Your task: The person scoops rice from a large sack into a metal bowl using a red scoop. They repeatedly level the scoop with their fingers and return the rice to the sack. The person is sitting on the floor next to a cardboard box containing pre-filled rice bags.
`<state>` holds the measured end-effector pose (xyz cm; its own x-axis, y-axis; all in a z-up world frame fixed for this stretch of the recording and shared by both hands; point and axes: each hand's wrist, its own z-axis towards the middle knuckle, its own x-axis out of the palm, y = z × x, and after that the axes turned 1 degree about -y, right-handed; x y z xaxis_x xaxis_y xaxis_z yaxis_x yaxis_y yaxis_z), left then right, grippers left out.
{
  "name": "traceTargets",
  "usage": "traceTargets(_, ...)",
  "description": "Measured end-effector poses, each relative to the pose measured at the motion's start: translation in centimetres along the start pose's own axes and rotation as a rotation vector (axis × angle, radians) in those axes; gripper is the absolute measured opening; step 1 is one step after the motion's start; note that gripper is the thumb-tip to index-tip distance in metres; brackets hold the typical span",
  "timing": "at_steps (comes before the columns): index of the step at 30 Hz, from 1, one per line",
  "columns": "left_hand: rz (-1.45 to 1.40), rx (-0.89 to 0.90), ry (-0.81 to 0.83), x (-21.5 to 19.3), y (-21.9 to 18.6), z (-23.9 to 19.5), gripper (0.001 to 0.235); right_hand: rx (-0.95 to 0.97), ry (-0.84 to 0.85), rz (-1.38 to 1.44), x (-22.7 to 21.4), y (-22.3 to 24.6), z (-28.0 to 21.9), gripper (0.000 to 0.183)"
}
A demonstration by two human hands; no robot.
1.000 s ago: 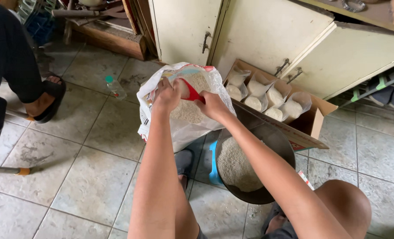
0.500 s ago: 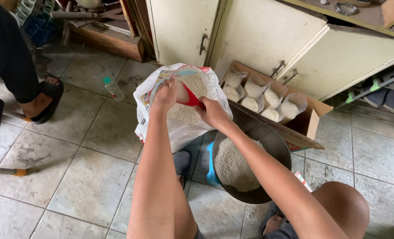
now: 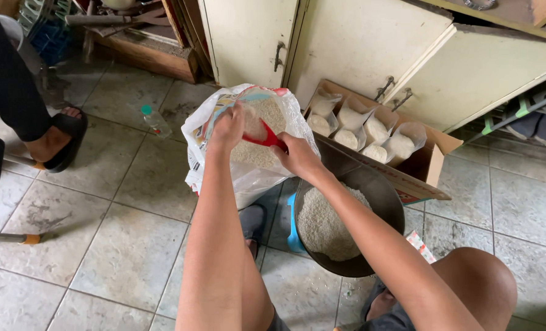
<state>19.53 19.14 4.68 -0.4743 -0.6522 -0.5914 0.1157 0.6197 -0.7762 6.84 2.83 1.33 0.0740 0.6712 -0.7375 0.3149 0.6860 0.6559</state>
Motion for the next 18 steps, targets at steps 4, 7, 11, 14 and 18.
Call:
traceTargets(4, -0.019, 0.007, -0.005, 0.1, -0.3, -0.4, 0.085, 0.017, -0.006, 0.035, -0.2, 0.5, -0.5, 0.039)
traceTargets(7, 0.015, 0.005, -0.001, 0.6, 0.4, 0.6, 0.085, 0.011, 0.007, -0.003, -0.4, 0.5, -0.6, 0.039)
traceTargets(11, -0.045, 0.009, -0.043, 1.1, 1.3, 1.0, 0.081, 0.021, 0.026, 0.02, -0.6, 1.0, -0.9, 0.038)
traceTargets(14, -0.045, 0.032, -0.087, 1.4, 1.1, 1.9, 0.072, 0.011, 0.007, 0.043, -1.0, 1.2, -1.3, 0.036)
traceTargets(18, -0.006, 0.06, -0.13, 4.0, 2.3, 6.0, 0.067, -0.037, -0.025, 0.044, -2.6, 0.9, -2.1, 0.035)
